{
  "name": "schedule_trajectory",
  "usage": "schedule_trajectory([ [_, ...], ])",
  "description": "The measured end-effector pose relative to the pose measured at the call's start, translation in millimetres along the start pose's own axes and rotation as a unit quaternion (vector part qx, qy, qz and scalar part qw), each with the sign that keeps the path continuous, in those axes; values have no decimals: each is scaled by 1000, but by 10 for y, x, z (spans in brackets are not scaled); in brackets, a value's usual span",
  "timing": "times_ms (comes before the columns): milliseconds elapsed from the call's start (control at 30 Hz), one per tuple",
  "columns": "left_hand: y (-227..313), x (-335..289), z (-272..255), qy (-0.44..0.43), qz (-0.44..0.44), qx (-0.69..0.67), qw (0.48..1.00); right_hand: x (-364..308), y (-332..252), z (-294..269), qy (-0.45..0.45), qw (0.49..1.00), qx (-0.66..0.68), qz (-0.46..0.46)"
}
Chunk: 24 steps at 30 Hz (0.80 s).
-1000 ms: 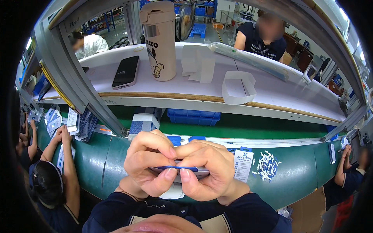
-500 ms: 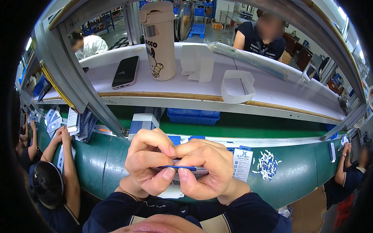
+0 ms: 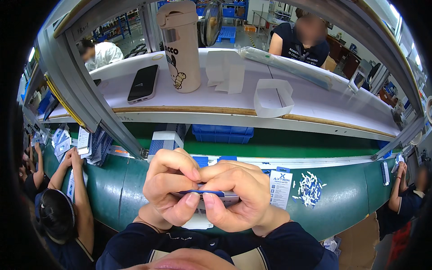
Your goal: The person assembles small battery packages by folding flat cardboard blanks into boxes and inserting blue batteries. They work at a green assembly table, handling the items one at a time and stacking the finished units.
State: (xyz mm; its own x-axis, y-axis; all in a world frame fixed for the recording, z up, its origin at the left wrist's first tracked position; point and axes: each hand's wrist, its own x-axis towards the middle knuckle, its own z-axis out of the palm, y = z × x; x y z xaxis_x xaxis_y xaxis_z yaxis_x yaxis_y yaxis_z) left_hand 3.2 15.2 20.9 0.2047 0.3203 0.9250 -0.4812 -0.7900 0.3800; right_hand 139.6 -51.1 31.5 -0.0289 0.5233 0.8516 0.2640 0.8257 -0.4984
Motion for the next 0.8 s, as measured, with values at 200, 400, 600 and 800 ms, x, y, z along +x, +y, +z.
schedule_trajectory([
  [200,8,6,12,6,5,17,1000,3,-6,-1,-5,1000,0,0],
  [400,11,3,17,8,3,19,1000,-10,2,7,-1,1000,3,2],
  [600,-7,5,7,5,2,23,1000,-12,11,9,3,1000,5,10],
  [800,-1,-2,-14,3,-13,23,1000,12,27,19,0,1000,12,10],
])
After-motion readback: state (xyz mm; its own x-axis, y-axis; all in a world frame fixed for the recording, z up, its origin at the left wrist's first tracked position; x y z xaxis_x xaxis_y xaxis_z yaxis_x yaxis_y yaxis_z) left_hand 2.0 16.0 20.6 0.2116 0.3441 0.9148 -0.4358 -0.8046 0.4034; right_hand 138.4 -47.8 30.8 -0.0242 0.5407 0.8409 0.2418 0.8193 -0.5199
